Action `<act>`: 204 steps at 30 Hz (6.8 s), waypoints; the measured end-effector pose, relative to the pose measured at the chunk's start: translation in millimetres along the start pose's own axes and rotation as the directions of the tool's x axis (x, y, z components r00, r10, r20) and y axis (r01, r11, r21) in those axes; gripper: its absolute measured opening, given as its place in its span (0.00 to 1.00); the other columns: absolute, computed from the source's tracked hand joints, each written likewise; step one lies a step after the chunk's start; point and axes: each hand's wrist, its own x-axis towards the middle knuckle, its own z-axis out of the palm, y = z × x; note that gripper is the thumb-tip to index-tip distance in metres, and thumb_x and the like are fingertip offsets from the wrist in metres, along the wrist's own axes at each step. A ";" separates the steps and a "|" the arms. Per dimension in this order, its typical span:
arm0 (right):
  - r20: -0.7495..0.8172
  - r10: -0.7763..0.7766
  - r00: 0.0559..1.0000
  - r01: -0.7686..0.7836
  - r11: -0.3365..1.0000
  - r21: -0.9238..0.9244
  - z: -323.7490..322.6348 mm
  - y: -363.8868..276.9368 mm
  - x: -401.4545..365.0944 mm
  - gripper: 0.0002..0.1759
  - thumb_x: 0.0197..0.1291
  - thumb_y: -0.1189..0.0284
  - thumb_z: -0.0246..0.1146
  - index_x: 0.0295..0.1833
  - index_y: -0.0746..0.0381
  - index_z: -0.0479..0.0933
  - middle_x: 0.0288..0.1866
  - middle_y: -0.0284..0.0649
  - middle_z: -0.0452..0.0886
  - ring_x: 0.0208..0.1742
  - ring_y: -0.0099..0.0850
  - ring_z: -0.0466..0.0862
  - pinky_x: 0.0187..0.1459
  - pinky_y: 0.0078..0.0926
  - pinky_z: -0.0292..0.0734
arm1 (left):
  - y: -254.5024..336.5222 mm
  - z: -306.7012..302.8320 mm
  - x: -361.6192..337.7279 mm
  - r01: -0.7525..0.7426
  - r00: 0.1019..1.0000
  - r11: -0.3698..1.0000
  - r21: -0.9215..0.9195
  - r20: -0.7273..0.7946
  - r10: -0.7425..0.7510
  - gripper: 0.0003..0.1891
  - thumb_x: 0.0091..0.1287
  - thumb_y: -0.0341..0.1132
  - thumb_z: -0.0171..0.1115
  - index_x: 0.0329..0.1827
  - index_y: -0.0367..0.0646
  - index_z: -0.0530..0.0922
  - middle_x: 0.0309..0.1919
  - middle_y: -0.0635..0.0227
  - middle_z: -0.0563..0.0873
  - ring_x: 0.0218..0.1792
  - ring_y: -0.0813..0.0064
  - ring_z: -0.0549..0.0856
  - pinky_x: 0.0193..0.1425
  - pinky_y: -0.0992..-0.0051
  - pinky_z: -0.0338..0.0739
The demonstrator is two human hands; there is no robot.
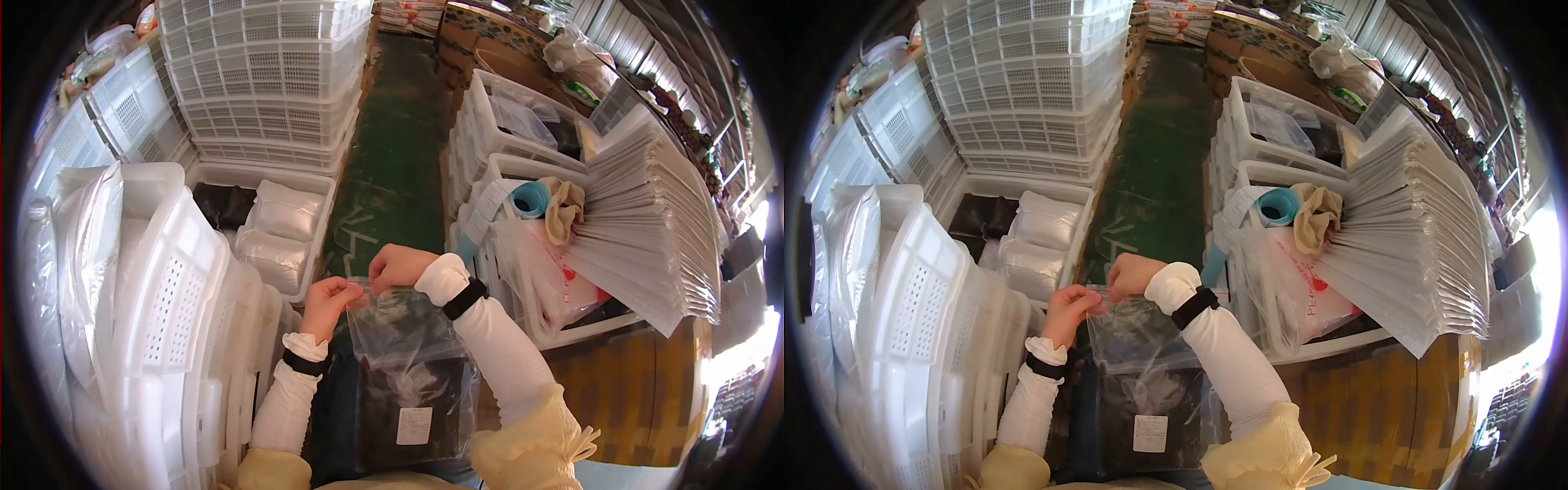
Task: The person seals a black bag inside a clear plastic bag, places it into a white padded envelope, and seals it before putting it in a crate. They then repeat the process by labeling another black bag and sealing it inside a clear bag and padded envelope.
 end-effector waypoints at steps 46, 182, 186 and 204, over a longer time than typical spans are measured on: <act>-0.317 -0.051 0.947 0.032 0.997 -0.065 8.6 9.2 -61.1 0.08 0.44 0.73 0.66 0.29 0.67 0.80 0.26 0.46 0.82 0.29 0.36 0.82 0.34 0.29 0.76 | 43.6 51.4 8.9 -0.519 0.829 0.064 0.852 0.484 0.280 0.03 0.51 0.35 0.66 0.27 0.48 0.82 0.26 0.73 0.82 0.39 0.71 0.75 0.49 0.68 0.59; -0.474 0.419 0.774 0.385 0.283 0.879 148.5 96.5 -154.4 0.11 0.55 0.82 0.60 0.46 0.70 0.74 0.39 0.46 0.81 0.45 0.36 0.82 0.49 0.26 0.77 | -39.1 22.2 -58.2 0.188 0.962 0.982 -0.019 0.207 -0.180 0.11 0.59 0.22 0.58 0.45 0.28 0.74 0.41 0.52 0.83 0.41 0.61 0.85 0.48 0.66 0.79; -0.558 0.329 0.762 0.473 0.305 0.826 147.8 92.8 -163.9 0.04 0.56 0.80 0.60 0.38 0.68 0.74 0.37 0.46 0.82 0.42 0.37 0.83 0.50 0.30 0.76 | -36.2 20.6 -64.4 0.174 0.975 0.981 0.088 0.124 -0.184 0.07 0.59 0.22 0.57 0.39 0.28 0.78 0.37 0.56 0.84 0.41 0.64 0.85 0.48 0.71 0.79; -0.860 0.206 0.467 0.450 0.782 0.432 190.7 65.5 -233.4 0.10 0.49 0.79 0.67 0.40 0.65 0.79 0.43 0.45 0.83 0.52 0.39 0.80 0.61 0.40 0.67 | -5.6 11.3 -136.2 -0.400 0.882 0.764 0.507 0.438 0.172 0.07 0.51 0.26 0.66 0.34 0.40 0.85 0.35 0.64 0.87 0.51 0.64 0.82 0.64 0.58 0.63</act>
